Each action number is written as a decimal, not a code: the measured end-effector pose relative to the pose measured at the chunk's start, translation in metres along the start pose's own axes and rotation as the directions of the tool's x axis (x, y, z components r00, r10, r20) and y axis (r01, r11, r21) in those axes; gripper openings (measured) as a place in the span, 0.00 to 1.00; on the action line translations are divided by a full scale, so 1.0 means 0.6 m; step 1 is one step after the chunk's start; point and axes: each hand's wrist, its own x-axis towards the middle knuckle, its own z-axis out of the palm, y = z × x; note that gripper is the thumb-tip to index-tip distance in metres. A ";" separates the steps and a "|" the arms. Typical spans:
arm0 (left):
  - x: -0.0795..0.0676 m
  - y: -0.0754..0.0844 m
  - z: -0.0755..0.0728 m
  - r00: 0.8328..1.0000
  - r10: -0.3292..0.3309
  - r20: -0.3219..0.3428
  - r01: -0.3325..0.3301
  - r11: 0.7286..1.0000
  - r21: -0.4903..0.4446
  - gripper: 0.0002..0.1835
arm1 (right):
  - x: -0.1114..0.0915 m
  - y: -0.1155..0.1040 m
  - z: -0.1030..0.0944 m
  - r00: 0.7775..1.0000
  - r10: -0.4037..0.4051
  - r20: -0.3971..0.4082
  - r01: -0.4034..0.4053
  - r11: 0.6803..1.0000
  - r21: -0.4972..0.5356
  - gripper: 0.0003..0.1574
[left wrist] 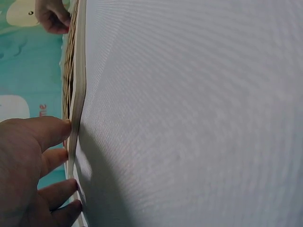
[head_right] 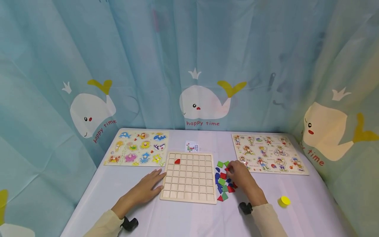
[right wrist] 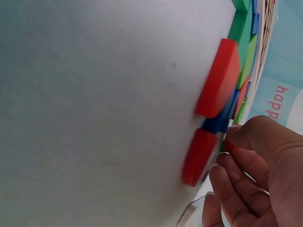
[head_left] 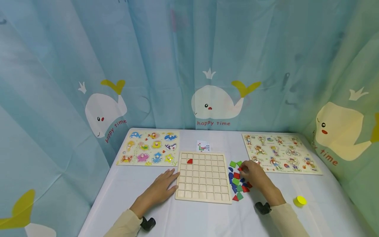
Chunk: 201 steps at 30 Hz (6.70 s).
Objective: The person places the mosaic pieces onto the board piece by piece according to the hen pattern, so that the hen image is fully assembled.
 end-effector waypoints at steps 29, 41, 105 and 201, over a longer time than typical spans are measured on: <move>0.001 0.000 -0.001 1.000 0.017 0.000 -0.017 1.000 0.005 0.30 | 0.088 -0.301 0.153 0.915 -0.404 0.014 0.404 0.912 -0.074 0.07; -0.001 0.000 -0.003 1.000 0.009 0.006 -0.009 1.000 0.012 0.31 | 0.093 -0.312 0.157 0.932 -0.356 0.063 0.360 0.930 -0.072 0.10; 0.002 0.002 -0.004 1.000 -0.008 0.030 0.008 1.000 -0.005 0.31 | -0.033 -0.029 -0.049 0.972 0.133 0.196 -0.112 0.987 -0.113 0.14; 0.003 -0.002 -0.006 1.000 0.013 0.013 -0.013 1.000 -0.013 0.31 | 0.066 -0.268 0.132 0.978 -0.209 -0.019 0.210 0.977 0.049 0.12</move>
